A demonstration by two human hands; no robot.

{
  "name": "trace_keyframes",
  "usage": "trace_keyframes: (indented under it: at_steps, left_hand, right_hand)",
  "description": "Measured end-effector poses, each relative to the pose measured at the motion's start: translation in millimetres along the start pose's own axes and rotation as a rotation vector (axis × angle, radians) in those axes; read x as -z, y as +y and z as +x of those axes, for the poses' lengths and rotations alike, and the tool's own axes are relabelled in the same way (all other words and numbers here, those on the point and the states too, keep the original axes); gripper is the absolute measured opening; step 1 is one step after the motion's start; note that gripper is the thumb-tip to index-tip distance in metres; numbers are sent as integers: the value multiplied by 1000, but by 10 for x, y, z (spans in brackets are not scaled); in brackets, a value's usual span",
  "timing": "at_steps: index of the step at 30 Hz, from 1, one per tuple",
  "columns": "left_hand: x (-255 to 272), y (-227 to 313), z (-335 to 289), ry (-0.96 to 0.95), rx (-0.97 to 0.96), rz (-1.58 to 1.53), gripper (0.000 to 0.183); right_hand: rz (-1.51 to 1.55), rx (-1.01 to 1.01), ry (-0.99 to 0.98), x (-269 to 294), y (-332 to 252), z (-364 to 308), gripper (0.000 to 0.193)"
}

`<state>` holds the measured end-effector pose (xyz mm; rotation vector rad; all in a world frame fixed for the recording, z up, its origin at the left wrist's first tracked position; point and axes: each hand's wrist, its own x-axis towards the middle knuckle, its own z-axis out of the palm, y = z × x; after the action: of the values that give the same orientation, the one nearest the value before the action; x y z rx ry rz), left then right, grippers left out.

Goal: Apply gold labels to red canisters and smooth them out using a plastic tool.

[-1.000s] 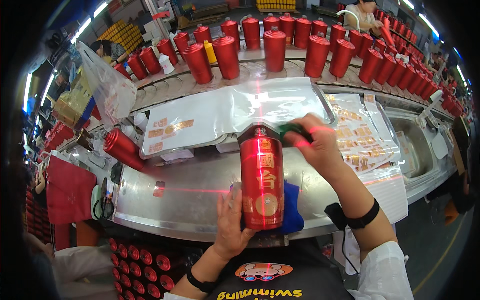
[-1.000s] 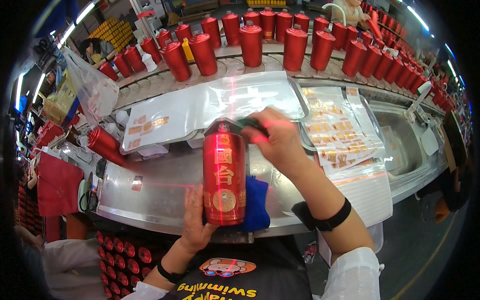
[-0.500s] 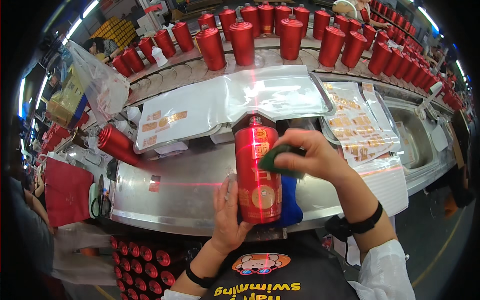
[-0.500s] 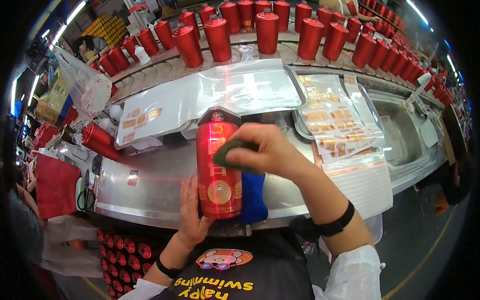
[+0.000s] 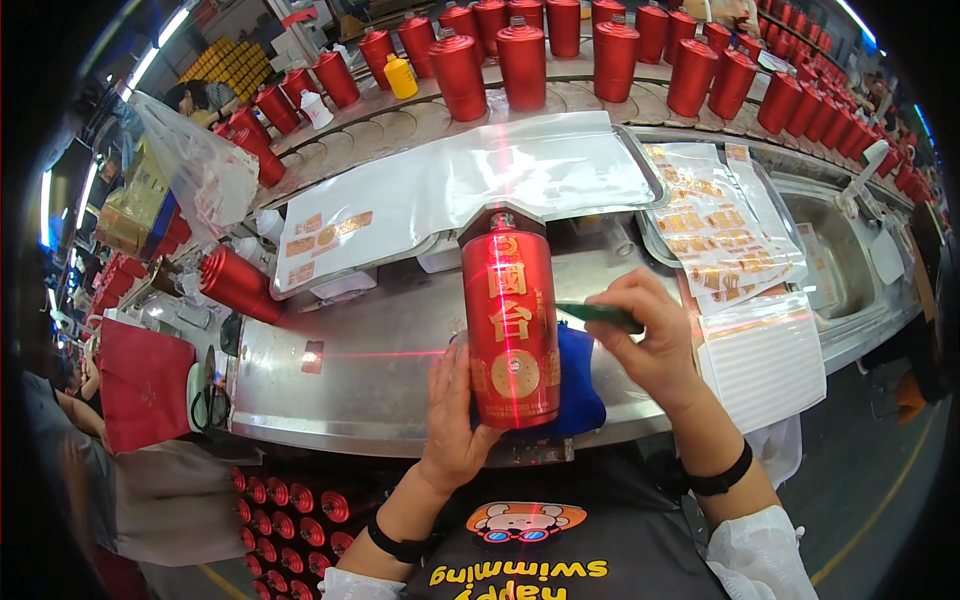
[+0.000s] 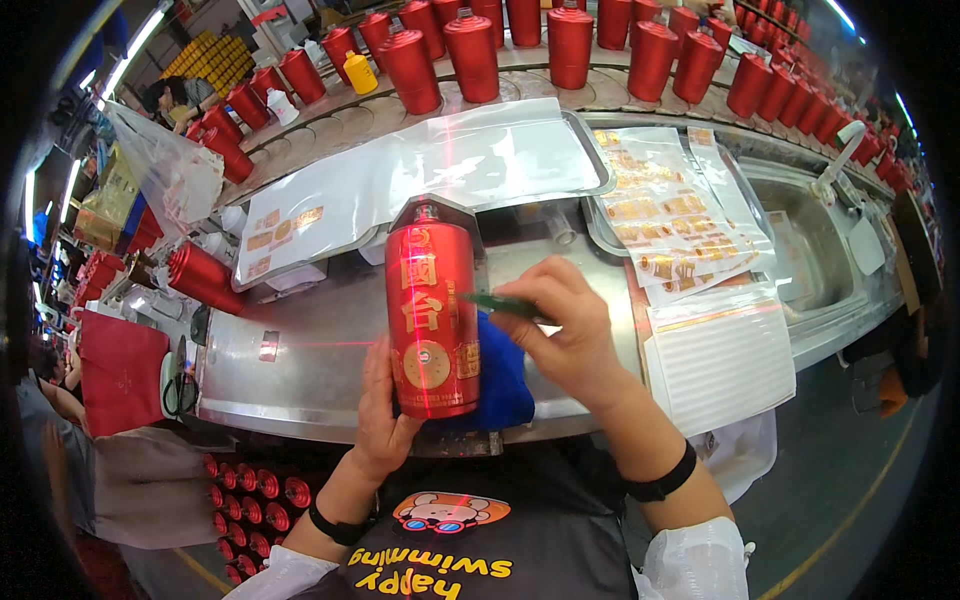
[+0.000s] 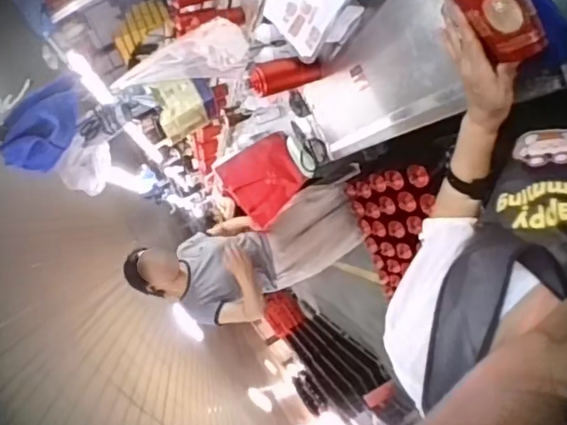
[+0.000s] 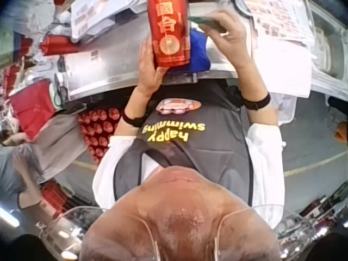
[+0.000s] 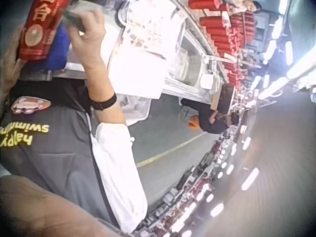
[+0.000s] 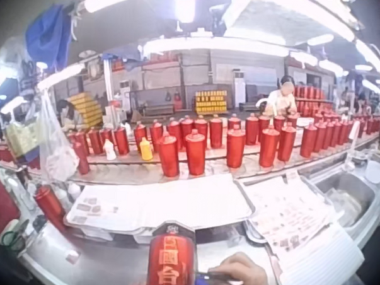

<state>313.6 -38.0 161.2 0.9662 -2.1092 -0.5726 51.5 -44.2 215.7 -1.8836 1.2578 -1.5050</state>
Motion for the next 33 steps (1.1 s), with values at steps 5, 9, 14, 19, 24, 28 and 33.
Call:
trace_keyframes:
  at_steps: [5,9,14,19,24,28,33]
  left_hand:
    - [-3,-2,34,22,18,-85,89]
    - [133,65,59,-16,-50,146,86]
    - [178,158,93,113,-84,225,93]
    - [84,119,118,87,-9,171,96]
    - [114,127,82,120,-67,303,97]
    - [79,166,124,136,11,145,98]
    - [112,167,131,165,-60,290,102]
  right_hand:
    - [-102,194,-264,41,-139,-7,27]
    - [-198,65,-128,26,-285,63,32]
    - [-18,425,-406,-100,-463,36,34]
    - [-293,349,-273,-119,-555,71,34]
    - [-286,305,-293,-137,-585,33,37]
    - [-98,272,-469,-133,-586,-12,44]
    - [-166,240,-375,-99,-596,1,38]
